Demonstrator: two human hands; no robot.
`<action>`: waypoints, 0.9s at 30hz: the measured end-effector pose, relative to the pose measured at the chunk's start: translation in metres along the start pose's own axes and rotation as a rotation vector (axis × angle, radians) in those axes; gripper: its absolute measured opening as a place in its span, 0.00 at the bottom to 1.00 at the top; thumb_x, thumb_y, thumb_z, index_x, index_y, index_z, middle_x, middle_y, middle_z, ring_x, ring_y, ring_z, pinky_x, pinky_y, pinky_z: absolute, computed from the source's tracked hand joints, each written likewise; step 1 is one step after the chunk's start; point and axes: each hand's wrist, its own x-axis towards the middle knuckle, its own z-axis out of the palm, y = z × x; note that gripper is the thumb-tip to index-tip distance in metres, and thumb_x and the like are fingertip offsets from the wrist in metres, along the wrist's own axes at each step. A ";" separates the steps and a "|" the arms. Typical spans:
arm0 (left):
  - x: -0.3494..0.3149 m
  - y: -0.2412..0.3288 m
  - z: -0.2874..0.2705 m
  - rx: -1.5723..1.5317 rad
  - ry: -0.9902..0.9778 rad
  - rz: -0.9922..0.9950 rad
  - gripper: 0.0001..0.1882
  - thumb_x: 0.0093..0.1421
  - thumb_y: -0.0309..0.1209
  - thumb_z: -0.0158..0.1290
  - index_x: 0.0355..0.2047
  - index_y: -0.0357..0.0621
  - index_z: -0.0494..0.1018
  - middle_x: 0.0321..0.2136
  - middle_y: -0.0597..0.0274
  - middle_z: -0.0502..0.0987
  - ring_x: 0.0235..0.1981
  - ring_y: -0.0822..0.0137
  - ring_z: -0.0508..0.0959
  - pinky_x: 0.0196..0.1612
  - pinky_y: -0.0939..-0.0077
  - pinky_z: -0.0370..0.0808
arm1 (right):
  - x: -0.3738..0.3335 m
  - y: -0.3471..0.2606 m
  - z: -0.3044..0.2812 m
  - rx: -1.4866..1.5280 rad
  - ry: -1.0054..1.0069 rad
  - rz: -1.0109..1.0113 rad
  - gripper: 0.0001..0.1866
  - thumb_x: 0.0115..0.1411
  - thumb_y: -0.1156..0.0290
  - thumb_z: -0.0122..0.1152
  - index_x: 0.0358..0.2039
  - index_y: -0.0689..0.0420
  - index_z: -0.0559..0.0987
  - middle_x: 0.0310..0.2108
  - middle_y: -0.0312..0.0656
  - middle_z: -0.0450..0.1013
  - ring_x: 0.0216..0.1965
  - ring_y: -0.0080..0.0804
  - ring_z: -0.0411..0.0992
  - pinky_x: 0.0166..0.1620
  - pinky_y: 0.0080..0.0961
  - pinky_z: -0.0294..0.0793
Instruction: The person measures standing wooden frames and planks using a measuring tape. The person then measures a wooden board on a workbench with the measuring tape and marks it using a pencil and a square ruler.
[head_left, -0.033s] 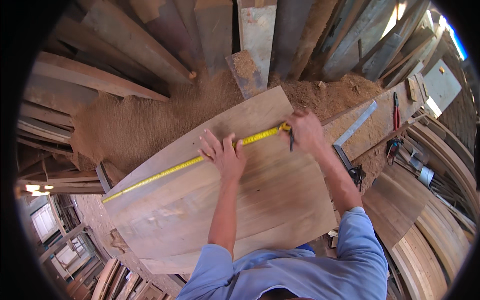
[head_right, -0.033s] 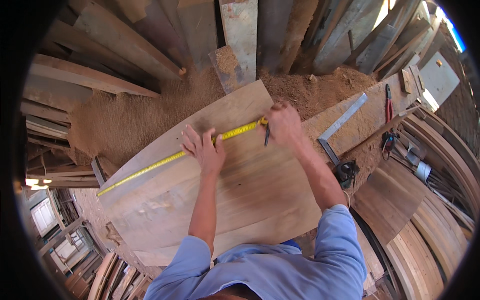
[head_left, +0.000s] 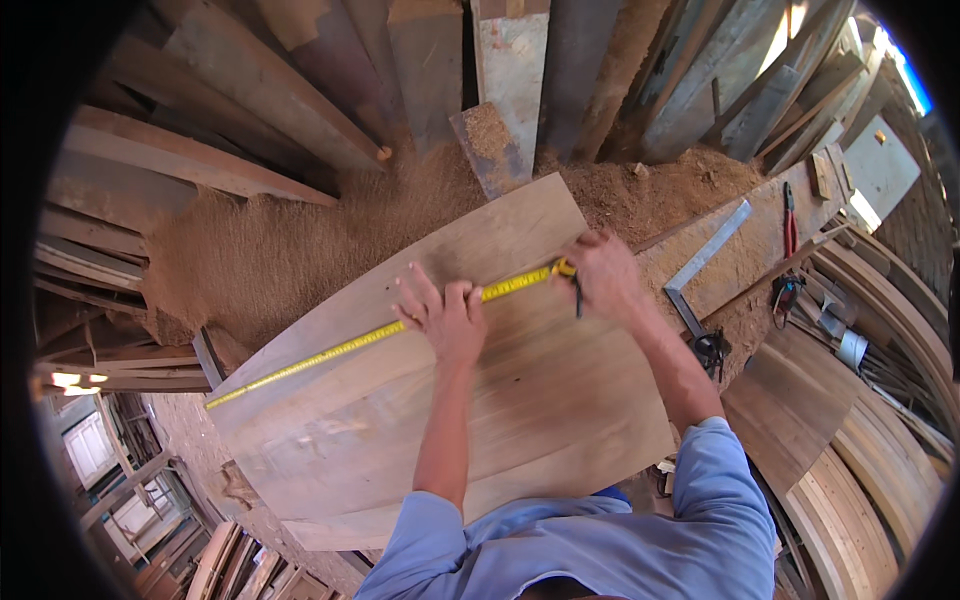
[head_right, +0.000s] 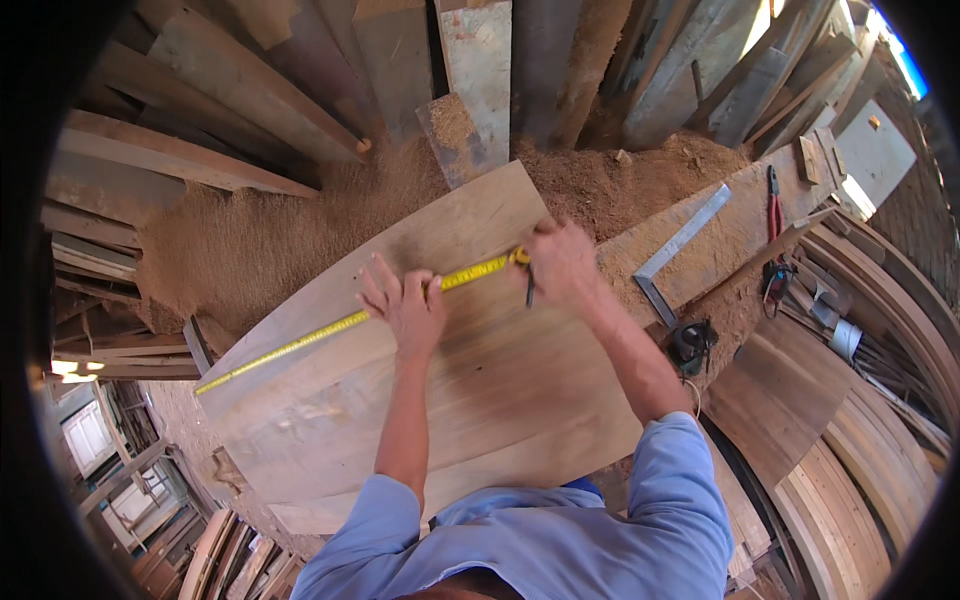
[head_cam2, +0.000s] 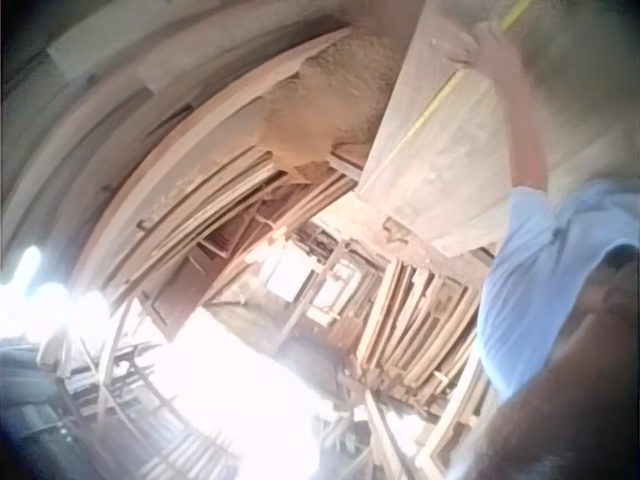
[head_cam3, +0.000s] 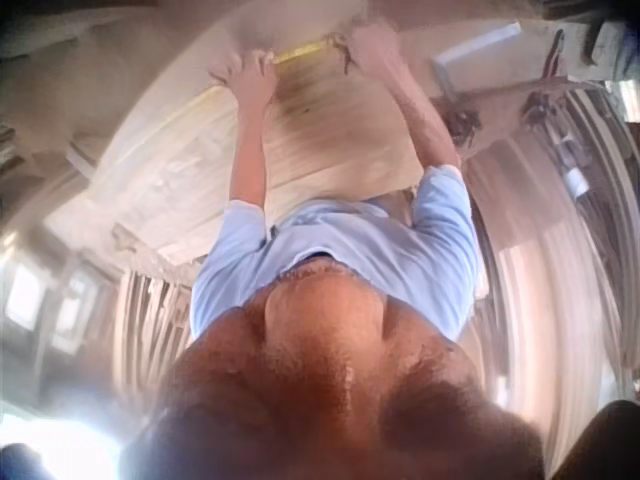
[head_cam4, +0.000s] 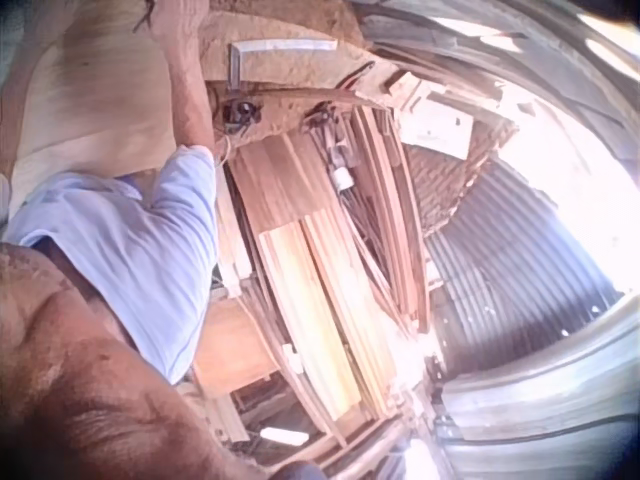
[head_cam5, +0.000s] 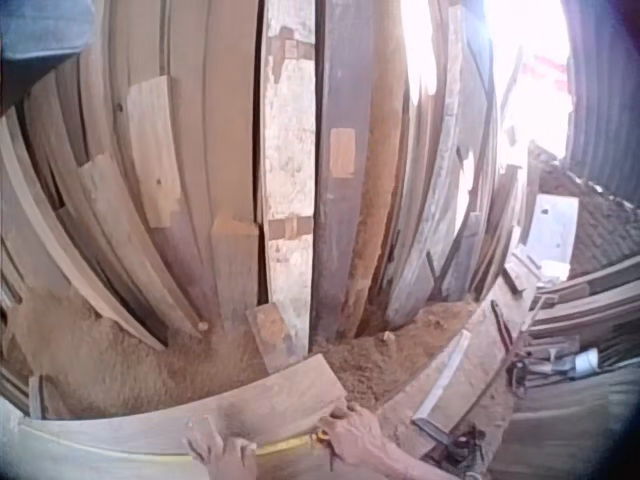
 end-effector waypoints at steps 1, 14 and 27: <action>-0.007 -0.008 -0.009 0.009 -0.059 0.042 0.16 0.61 0.40 0.60 0.45 0.48 0.75 0.73 0.40 0.49 0.73 0.32 0.44 0.68 0.28 0.42 | -0.012 -0.011 0.004 0.006 -0.046 0.010 0.19 0.52 0.52 0.64 0.29 0.57 0.80 0.28 0.47 0.75 0.33 0.46 0.75 0.41 0.41 0.73; -0.102 -0.145 -0.117 0.019 -0.789 0.300 0.08 0.61 0.38 0.59 0.36 0.51 0.74 0.36 0.59 0.76 0.42 0.54 0.77 0.45 0.50 0.69 | -0.092 -0.173 0.085 0.125 -0.397 0.081 0.29 0.48 0.46 0.67 0.33 0.63 0.80 0.38 0.55 0.75 0.47 0.53 0.71 0.48 0.46 0.75; -0.151 -0.097 -0.093 -0.160 -0.876 0.193 0.12 0.53 0.33 0.62 0.37 0.45 0.76 0.39 0.51 0.79 0.42 0.46 0.78 0.45 0.51 0.74 | -0.130 -0.217 0.103 0.232 -0.374 0.132 0.31 0.49 0.46 0.69 0.41 0.62 0.78 0.42 0.57 0.73 0.47 0.54 0.71 0.49 0.47 0.74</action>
